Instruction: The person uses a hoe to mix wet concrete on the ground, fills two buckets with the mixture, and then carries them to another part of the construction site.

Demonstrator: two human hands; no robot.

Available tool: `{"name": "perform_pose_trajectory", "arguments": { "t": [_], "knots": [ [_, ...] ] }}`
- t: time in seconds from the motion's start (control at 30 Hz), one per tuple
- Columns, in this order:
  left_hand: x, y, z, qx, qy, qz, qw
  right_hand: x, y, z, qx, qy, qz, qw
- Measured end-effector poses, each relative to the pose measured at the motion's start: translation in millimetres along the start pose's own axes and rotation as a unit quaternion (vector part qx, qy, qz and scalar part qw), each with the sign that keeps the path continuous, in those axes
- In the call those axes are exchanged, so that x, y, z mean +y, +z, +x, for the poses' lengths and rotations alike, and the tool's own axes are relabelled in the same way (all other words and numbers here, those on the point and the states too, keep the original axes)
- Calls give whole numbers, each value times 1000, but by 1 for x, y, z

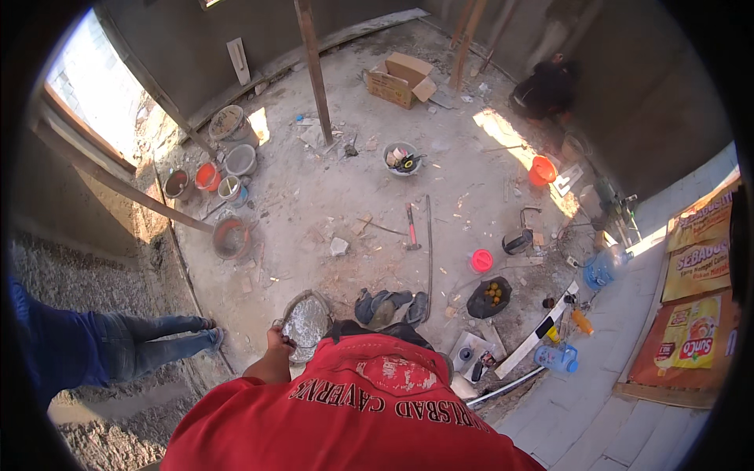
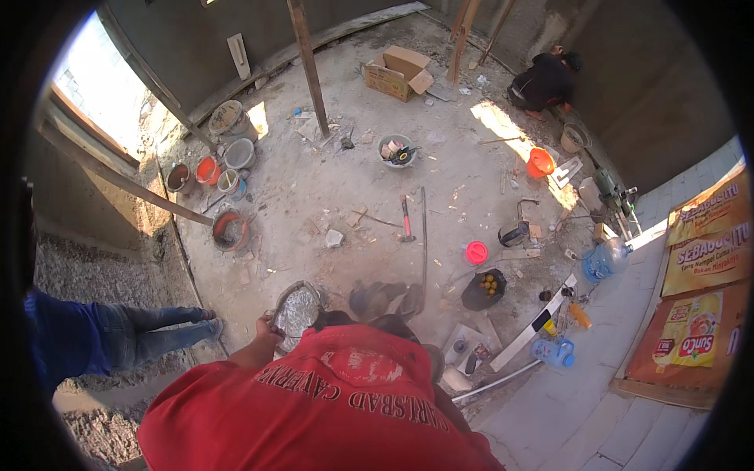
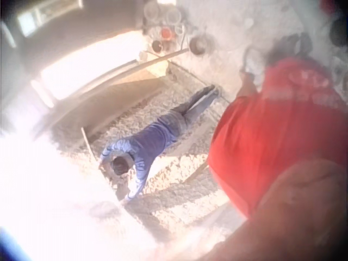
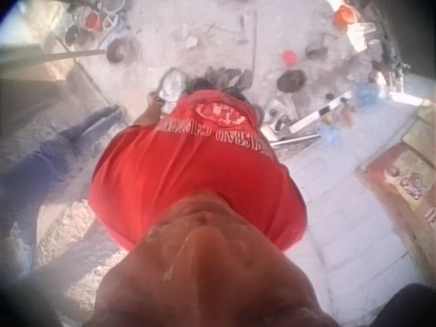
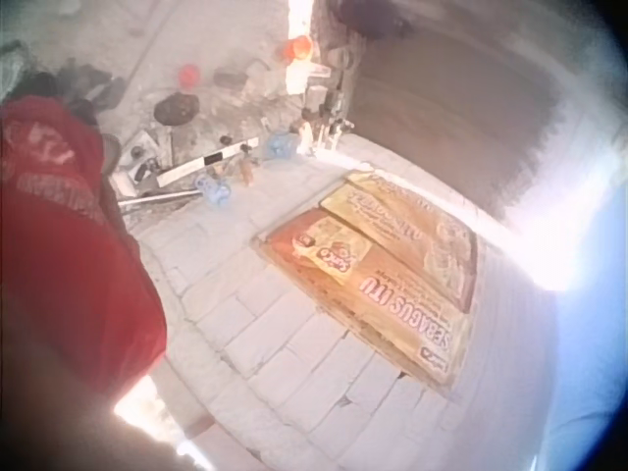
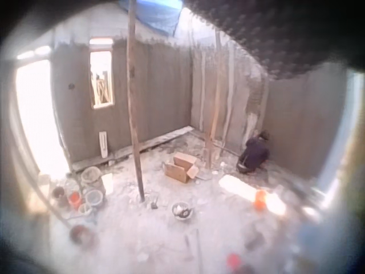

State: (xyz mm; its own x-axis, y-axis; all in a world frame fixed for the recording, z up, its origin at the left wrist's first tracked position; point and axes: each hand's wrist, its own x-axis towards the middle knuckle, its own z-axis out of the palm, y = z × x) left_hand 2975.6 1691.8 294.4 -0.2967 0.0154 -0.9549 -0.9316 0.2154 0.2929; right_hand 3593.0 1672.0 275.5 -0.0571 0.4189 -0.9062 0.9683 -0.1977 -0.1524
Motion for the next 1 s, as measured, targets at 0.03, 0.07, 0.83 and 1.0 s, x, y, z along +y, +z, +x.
{"name": "perform_pose_trajectory", "arguments": {
  "t": [0.03, 0.07, 0.83, 1.0],
  "knots": [
    [13, 26, -1, 1, -2, 14, 1000, -8, -12, 14, -9, -4, 0, 1000],
    [20, 54, -3, 8, -1, 21, 1000, -17, -23, 26, -16, -5, 0, 1000],
    [130, 616, 120, -50, -15, 71, 996, -162, -609, 389, -9, -80, -129, 988],
    [121, 688, 159, -141, 23, 97, 985, -207, -685, 442, 16, -61, -82, 995]
  ]
}}
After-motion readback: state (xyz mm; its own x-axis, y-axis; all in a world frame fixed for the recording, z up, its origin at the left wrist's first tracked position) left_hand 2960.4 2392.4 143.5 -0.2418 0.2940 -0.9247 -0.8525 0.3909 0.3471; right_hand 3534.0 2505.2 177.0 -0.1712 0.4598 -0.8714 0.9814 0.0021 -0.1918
